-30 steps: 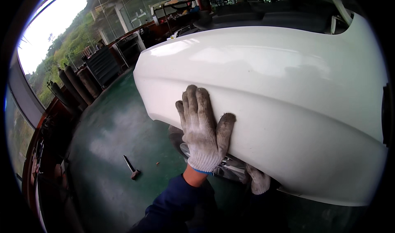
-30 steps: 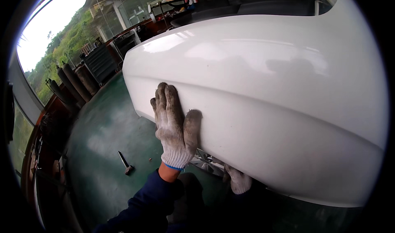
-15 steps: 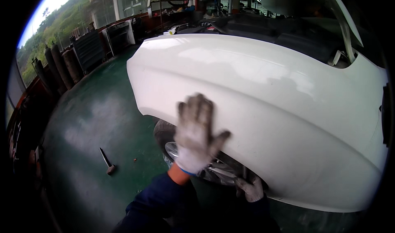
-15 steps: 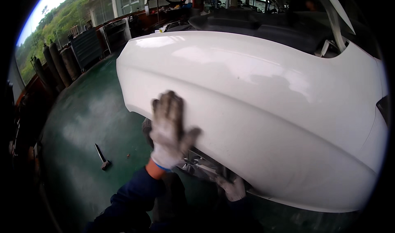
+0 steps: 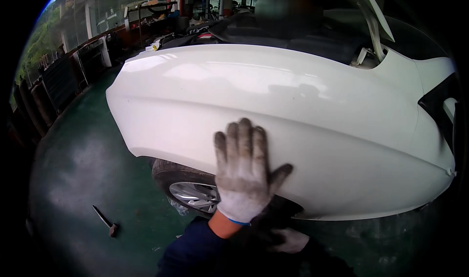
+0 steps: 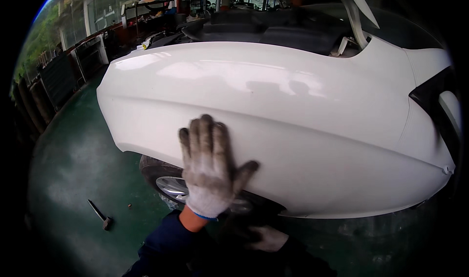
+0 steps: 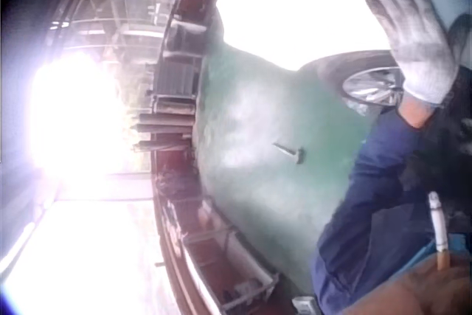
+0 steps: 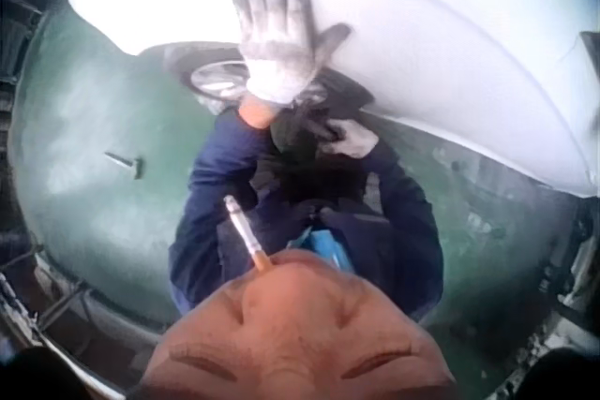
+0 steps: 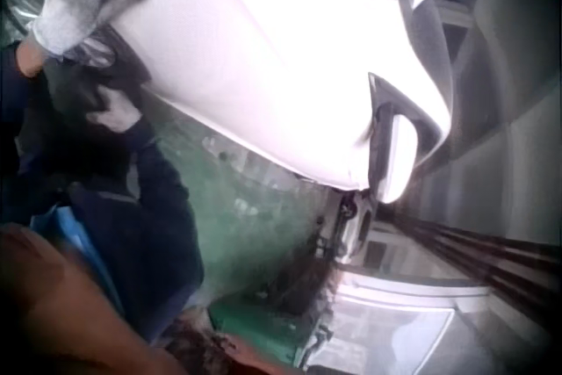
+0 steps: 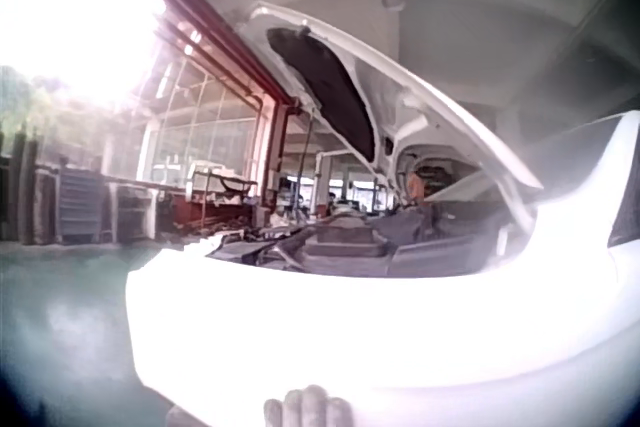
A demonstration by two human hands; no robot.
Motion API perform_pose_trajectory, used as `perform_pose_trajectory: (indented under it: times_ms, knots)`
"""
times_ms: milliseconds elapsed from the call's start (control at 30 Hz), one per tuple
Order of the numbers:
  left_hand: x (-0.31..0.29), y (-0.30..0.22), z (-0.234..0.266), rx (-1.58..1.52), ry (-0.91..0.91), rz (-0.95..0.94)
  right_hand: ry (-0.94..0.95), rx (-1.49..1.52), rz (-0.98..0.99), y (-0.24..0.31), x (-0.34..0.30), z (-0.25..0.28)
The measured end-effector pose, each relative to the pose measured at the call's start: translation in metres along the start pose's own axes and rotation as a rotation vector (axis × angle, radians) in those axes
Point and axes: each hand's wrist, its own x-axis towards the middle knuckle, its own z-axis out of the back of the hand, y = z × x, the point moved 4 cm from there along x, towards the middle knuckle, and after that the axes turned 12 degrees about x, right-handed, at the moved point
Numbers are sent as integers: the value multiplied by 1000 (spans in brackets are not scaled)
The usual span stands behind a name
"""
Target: The person uses a hammer and a metal bar to repair a dent on the front bumper of a white car. They repeatedly strike the bumper and use the bar to push and adjust the panel from the inside and outside.
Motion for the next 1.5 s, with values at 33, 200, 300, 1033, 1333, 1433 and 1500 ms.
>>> perform_pose_trajectory:
  times_ms: [33, 200, 300, 1033, 1333, 1433, 1500]
  knots:
    - [-3, -10, 0, -50, 67, -42, 2, -50, -23, 4, -9, 4]
    - [-13, 1, 7, -159, 107, -235, -53, -23, 7, 50, -65, 14]
    - [0, 48, 13, -36, -4, -18, -196, -119, 93, 81, -98, 16]
    - [-69, 21, 28, -610, 7, -35, -616, 481, 966, 168, -119, 2]
    - [-117, 63, -69, -2022, 128, 1068, -582, 379, 730, 180, -116, -17]
    - [-100, 65, -84, -2206, 46, 884, -577, 370, 686, 176, -115, -16]
    - [-96, 61, -96, -2350, 56, 751, -574, 321, 666, 173, -116, -17]
